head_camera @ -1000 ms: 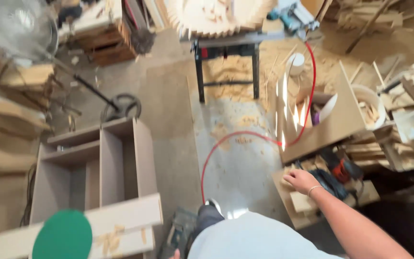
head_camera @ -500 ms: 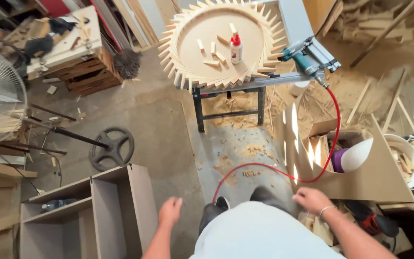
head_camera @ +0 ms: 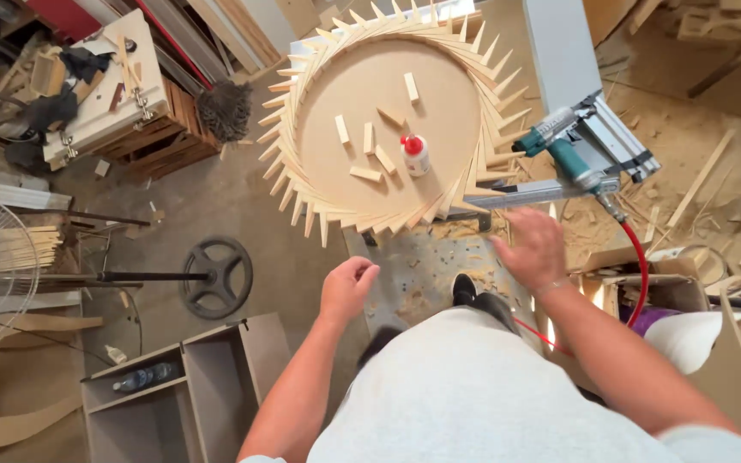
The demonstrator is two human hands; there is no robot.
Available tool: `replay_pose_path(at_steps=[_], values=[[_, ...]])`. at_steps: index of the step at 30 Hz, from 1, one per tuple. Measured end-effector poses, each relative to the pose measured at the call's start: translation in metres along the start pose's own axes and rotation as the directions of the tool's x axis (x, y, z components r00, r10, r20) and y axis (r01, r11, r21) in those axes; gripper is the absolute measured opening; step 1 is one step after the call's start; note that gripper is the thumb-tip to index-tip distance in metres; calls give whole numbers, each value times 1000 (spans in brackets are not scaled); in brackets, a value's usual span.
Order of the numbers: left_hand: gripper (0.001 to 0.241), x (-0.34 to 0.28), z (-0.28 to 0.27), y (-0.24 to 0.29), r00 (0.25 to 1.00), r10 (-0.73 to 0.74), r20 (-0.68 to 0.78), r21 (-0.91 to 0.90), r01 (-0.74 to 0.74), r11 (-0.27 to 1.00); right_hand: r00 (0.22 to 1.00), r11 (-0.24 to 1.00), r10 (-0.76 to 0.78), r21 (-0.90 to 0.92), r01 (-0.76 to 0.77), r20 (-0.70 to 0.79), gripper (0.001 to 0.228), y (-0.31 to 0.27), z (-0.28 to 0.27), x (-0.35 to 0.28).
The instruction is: Assembling a wooden sunburst decoration by gluing and nailing slats to a circular base
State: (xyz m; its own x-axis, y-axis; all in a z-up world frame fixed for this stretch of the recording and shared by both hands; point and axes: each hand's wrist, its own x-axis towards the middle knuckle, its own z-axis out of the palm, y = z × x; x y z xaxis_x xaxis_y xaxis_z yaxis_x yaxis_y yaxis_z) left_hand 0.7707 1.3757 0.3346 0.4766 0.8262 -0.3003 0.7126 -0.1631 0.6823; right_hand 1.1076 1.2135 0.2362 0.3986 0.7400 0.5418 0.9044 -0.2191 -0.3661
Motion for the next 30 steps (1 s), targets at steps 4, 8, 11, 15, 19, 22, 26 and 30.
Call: replay_pose_path(at_steps=[4, 8, 11, 15, 19, 22, 26, 30], values=[[24, 35, -9, 24, 999, 43, 14, 32, -44, 999, 975, 972, -218, -77, 220, 31, 47, -19, 38, 64], [20, 67, -32, 28, 999, 35, -18, -3, -35, 999, 967, 944, -224, -217, 247, 124, 31, -14, 63, 64], [19, 97, -51, 22, 1000, 14, 6, -38, -14, 999, 973, 952, -148, -241, 188, 177, 26, -16, 54, 61], [22, 147, -67, -2, 992, 87, 92, 13, -89, 996, 972, 963, -34, -253, 94, 233, 24, -20, 45, 57], [21, 198, -83, -18, 972, 174, 158, 31, -181, 983, 957, 934, 10, -345, 95, 290, 22, -29, 41, 62], [20, 223, -92, -21, 954, 239, 183, 20, -246, 969, 950, 910, 55, -408, 79, 307, 25, -36, 43, 60], [21, 251, -81, -36, 890, 436, 133, 74, -448, 891, 956, 910, 162, -411, -49, 244, 19, -48, 48, 53], [39, 268, -62, -50, 687, 698, 203, 246, -726, 643, 956, 910, 266, -361, -205, 127, 15, -65, 45, 42]])
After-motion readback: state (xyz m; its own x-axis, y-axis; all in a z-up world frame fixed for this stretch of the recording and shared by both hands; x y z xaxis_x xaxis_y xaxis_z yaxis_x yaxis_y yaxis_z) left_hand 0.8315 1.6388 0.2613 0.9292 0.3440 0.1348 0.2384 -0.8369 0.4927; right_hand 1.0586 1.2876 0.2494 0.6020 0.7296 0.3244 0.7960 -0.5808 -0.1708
